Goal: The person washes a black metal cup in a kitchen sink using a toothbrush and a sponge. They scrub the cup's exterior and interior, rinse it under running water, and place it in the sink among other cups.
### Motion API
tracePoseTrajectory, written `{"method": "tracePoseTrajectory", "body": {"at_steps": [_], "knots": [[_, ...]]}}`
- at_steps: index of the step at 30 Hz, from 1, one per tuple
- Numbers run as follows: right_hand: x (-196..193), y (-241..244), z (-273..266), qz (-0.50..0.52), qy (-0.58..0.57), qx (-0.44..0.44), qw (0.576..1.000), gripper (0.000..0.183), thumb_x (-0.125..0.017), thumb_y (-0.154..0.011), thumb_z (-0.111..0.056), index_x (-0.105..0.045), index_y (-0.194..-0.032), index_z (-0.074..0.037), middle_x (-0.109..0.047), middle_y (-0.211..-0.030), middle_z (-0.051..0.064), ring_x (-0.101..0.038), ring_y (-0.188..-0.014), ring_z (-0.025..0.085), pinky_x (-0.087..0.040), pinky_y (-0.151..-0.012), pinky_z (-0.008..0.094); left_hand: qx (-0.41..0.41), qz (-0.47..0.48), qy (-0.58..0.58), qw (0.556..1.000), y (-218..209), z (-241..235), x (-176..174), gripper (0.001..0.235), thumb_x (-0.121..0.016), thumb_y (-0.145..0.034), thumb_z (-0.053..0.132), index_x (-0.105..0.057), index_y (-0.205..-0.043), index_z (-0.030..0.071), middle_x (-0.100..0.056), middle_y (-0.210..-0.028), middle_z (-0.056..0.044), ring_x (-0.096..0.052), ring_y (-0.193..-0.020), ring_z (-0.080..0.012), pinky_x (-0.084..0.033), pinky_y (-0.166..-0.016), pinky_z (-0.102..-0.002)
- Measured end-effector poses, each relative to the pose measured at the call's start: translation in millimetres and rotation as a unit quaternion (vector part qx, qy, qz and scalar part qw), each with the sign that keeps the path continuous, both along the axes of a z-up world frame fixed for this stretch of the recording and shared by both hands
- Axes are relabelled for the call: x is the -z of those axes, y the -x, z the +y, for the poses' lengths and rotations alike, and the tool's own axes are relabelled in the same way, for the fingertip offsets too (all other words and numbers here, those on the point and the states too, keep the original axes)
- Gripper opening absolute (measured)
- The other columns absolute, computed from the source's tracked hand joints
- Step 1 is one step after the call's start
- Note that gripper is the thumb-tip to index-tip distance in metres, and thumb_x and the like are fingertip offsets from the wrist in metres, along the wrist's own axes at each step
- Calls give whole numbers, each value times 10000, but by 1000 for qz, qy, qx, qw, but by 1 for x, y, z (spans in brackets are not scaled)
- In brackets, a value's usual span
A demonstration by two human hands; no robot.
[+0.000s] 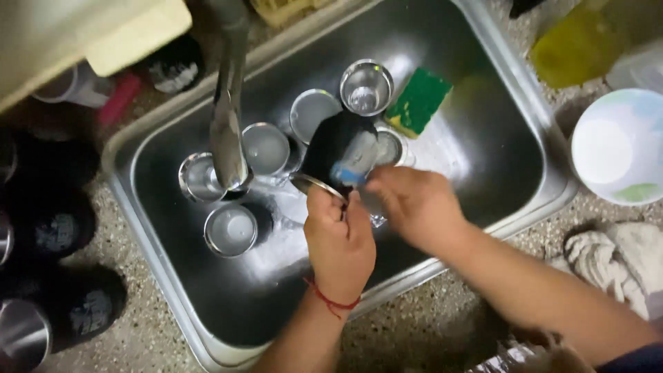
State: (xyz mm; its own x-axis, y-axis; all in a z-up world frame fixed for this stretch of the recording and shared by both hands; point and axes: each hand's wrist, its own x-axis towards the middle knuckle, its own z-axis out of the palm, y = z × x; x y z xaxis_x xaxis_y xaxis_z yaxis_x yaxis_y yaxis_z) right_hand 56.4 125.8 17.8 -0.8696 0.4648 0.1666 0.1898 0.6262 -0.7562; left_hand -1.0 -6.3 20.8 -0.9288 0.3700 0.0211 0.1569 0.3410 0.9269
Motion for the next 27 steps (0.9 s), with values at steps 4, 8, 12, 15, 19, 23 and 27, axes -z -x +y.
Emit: {"method": "tracePoseTrajectory", "body": {"at_steps": [4, 8, 12, 15, 19, 23, 27], "knots": [[8, -5, -1, 11, 22, -1, 1000, 164, -603, -989, -140, -712, -913, -44, -723, -838, 192, -694, -838, 419, -555, -714, 512, -3, -7, 6, 1000, -3, -3, -2, 93, -527, -933, 87, -579, -979, 25, -713, -756, -198, -711, -708, -385, -567, -607, -441], [-2, 3, 16, -28, 22, 33, 999, 189, -578, -1005, -173, -714, -905, -86, -701, -816, 184, -661, -866, 460, -508, -702, 569, -9, 31, 52, 998, -3, 1, -4, 54, -558, -916, 109, -574, -925, 58, -707, -726, -165, -704, -687, -385, -562, -583, -433], [5, 0, 4, -44, 54, 15, 997, 225, -596, -989, -247, -728, -824, -169, -717, -694, 88, -719, -723, 349, -571, -689, 445, -13, 60, 73, 995, 0, 1, 7, 62, -562, -921, 116, -578, -925, 56, -697, -707, -163, -687, -651, -404, -554, -568, -460], [5, -7, 7, -44, 36, 46, 997, 221, -583, -1025, -245, -701, -892, -115, -707, -775, 140, -687, -842, 408, -527, -702, 521, -15, 84, 109, 990, -8, -6, 3, 76, -577, -916, 161, -557, -891, 91, -678, -686, -134, -695, -660, -366, -554, -576, -432], [1, 2, 17, -40, 27, 17, 999, 246, -586, -1011, -243, -683, -829, -108, -688, -710, 155, -683, -751, 424, -539, -665, 503, -33, 39, 68, 996, 4, 4, -3, 62, -572, -915, 135, -569, -914, 73, -694, -688, -160, -695, -673, -413, -554, -584, -466], [-5, -5, 19, -31, 30, 11, 999, 222, -604, -1005, -233, -661, -817, -129, -667, -691, 128, -672, -735, 416, -534, -658, 483, -33, -12, 41, 999, -3, 2, -21, 77, -575, -921, 145, -565, -896, 73, -697, -676, -146, -713, -671, -391, -574, -582, -419], [-3, -8, 15, -41, -1, 8, 999, 246, -634, -992, -288, -679, -797, -146, -661, -645, 90, -684, -682, 376, -554, -635, 454, -24, 2, 47, 999, -2, 1, -19, 86, -579, -916, 148, -596, -950, 71, -705, -715, -174, -702, -724, -420, -542, -578, -472]]}}
